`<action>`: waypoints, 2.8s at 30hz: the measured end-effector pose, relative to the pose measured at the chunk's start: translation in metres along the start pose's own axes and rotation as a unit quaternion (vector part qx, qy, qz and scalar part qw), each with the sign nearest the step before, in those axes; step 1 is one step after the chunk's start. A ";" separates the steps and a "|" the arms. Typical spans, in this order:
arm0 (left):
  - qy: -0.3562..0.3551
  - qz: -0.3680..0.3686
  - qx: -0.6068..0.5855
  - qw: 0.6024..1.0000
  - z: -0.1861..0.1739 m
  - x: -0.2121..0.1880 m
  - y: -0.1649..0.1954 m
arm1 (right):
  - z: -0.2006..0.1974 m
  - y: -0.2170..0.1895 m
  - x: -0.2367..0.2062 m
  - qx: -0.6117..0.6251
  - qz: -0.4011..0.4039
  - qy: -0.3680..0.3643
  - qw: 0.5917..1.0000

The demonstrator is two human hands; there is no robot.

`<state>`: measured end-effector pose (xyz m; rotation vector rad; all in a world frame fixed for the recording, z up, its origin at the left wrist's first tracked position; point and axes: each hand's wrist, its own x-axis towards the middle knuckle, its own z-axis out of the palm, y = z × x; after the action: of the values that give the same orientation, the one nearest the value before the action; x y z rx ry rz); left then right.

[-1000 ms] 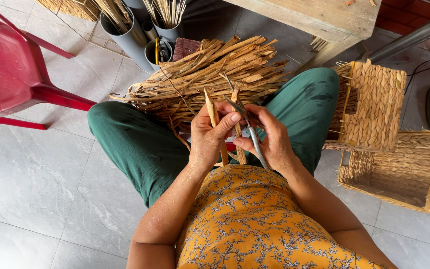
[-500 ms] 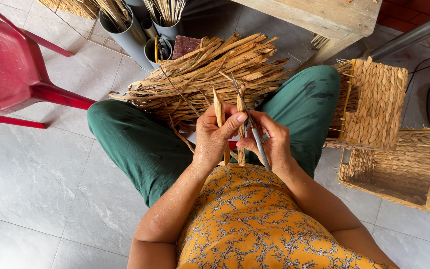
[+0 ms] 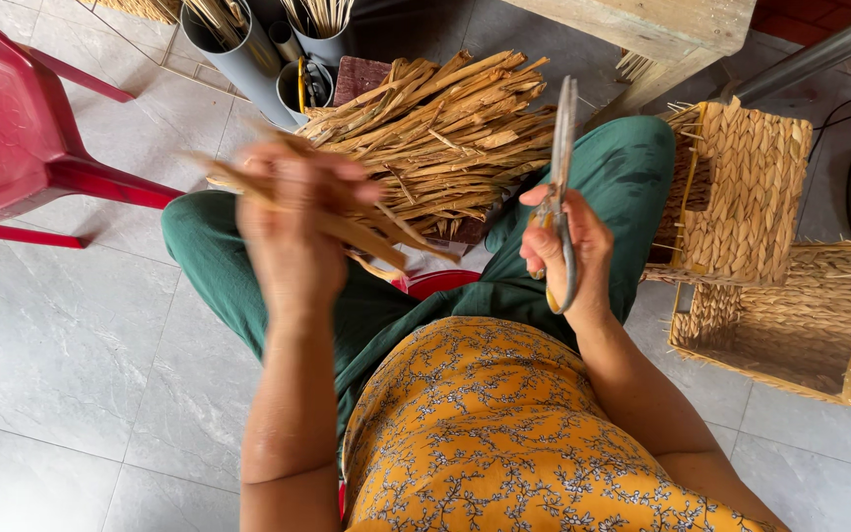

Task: The person sits on the floor and trims dried palm/water-hyacinth weaving strips with scissors, cutting off ends and splitting pieces one at a time, placing trimmed strips on a pile beside them and on the nearby table as material for woven baskets.

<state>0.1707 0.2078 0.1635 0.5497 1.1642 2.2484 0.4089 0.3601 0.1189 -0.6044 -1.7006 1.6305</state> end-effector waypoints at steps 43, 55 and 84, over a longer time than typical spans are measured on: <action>-0.022 0.079 0.542 0.836 -0.020 0.064 -0.130 | -0.017 0.026 0.027 0.079 0.067 0.060 0.993; -0.178 -0.066 0.468 0.863 0.011 -0.020 -0.040 | 0.007 -0.018 0.049 0.102 -0.115 0.123 0.980; -0.047 -0.089 0.060 0.993 0.056 -0.027 -0.052 | 0.039 -0.027 0.017 -0.173 -0.044 -0.079 0.981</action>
<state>0.2381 0.2497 0.1475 0.5695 1.2549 1.9911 0.3717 0.3439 0.1500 -0.5649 -2.1197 1.3604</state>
